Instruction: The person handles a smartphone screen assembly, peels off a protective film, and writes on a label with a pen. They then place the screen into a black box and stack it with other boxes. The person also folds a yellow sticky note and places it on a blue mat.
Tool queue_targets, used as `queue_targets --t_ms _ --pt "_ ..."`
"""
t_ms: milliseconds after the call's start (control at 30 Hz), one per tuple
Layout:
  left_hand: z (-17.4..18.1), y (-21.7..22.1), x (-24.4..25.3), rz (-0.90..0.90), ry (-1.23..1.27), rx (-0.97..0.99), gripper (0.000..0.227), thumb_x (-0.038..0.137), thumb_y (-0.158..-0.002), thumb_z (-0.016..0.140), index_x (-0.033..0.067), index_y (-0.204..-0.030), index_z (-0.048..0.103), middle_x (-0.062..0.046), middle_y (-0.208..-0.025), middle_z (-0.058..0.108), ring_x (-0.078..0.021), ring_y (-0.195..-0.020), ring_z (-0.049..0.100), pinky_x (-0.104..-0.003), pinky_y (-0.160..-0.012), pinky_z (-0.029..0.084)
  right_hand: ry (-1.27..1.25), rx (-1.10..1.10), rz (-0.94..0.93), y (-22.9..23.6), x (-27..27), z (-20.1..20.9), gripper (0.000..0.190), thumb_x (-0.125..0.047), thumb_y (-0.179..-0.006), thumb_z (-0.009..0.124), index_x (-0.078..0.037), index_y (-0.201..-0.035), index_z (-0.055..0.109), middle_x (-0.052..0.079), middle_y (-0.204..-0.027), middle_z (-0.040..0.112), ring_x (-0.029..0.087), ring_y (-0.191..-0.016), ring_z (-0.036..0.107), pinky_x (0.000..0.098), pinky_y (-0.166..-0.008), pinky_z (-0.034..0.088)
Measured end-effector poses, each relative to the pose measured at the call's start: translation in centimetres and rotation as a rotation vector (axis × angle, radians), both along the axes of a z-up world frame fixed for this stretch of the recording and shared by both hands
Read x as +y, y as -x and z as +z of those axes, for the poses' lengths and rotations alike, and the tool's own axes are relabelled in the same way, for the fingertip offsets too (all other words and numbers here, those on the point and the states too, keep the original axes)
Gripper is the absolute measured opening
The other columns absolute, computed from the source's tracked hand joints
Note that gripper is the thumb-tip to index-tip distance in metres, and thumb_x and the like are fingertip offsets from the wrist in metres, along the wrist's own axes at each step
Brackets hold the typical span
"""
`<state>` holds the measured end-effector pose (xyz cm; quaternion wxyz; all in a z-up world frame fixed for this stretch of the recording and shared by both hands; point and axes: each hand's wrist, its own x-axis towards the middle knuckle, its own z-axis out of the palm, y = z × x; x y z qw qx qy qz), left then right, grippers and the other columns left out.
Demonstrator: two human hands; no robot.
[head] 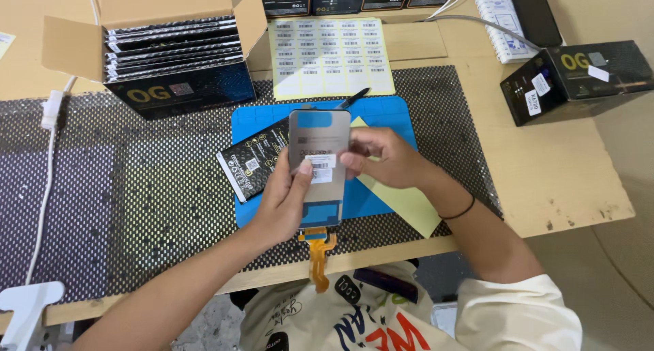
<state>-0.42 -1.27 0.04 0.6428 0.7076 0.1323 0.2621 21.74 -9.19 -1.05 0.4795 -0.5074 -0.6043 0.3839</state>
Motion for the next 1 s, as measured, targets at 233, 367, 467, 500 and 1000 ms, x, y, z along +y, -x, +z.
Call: queue_targets --t_ms 233,367,467,500,1000 --pt "-0.1 0.1 1.4 0.175 -0.011 -0.02 0.036 0.02 -0.11 0.034 -0.001 -0.136 0.047 -0.012 -0.099 0.061 -0.0221 -0.094 0.065 -0.047 -0.088 0.057 -0.243 -0.733 -0.364 -5.6 2.2 -1.9 0.028 -0.007 -0.1 0.06 -0.004 -0.127 0.07 0.014 -0.115 0.071 0.032 -0.1 0.072 0.0415 -0.08 0.06" --pt "0.0 -0.3 1.6 0.238 0.004 -0.041 0.027 0.02 -0.109 0.046 0.0004 -0.126 0.054 -0.012 -0.096 0.065 -0.0192 -0.093 0.066 -0.041 -0.082 0.059 -0.231 -1.044 -0.426 -6.6 3.6 -3.9 0.038 -0.005 -0.097 0.058 -0.01 -0.133 0.067 0.01 -0.129 0.06 0.033 -0.11 0.063 0.0447 -0.089 0.057" --pt "-0.9 -0.4 1.6 0.247 0.043 -0.042 0.029 0.021 -0.11 0.042 0.0006 -0.126 0.055 -0.013 -0.098 0.068 -0.0198 -0.095 0.066 -0.042 -0.082 0.06 -0.198 -1.173 -0.439 -7.3 4.2 -5.5 0.042 -0.003 -0.093 0.061 -0.015 -0.133 0.067 0.005 -0.121 0.058 0.029 -0.106 0.059 0.0433 -0.085 0.054" --pt "-1.3 -0.3 1.7 0.249 0.057 -0.049 0.03 0.022 -0.111 0.04 0.0009 -0.125 0.056 -0.014 -0.099 0.069 -0.0199 -0.096 0.066 -0.041 -0.082 0.06 -0.18 -1.209 -0.459 -7.4 4.3 -6.2 0.039 -0.005 -0.093 0.063 -0.018 -0.129 0.069 0.002 -0.112 0.058 0.027 -0.104 0.058 0.0412 -0.083 0.053" --pt "-1.7 -0.8 1.3 0.308 0.426 0.19 0.036 0.01 -0.095 0.069 -0.0078 -0.124 0.056 -0.024 -0.108 0.073 -0.0216 -0.089 0.072 -0.038 -0.071 0.065 -0.369 -0.325 -0.513 -5.8 1.1 -1.3 0.024 -0.001 -0.082 0.077 -0.008 -0.081 0.055 0.01 -0.087 0.063 0.023 -0.074 0.067 0.0294 -0.065 0.055"
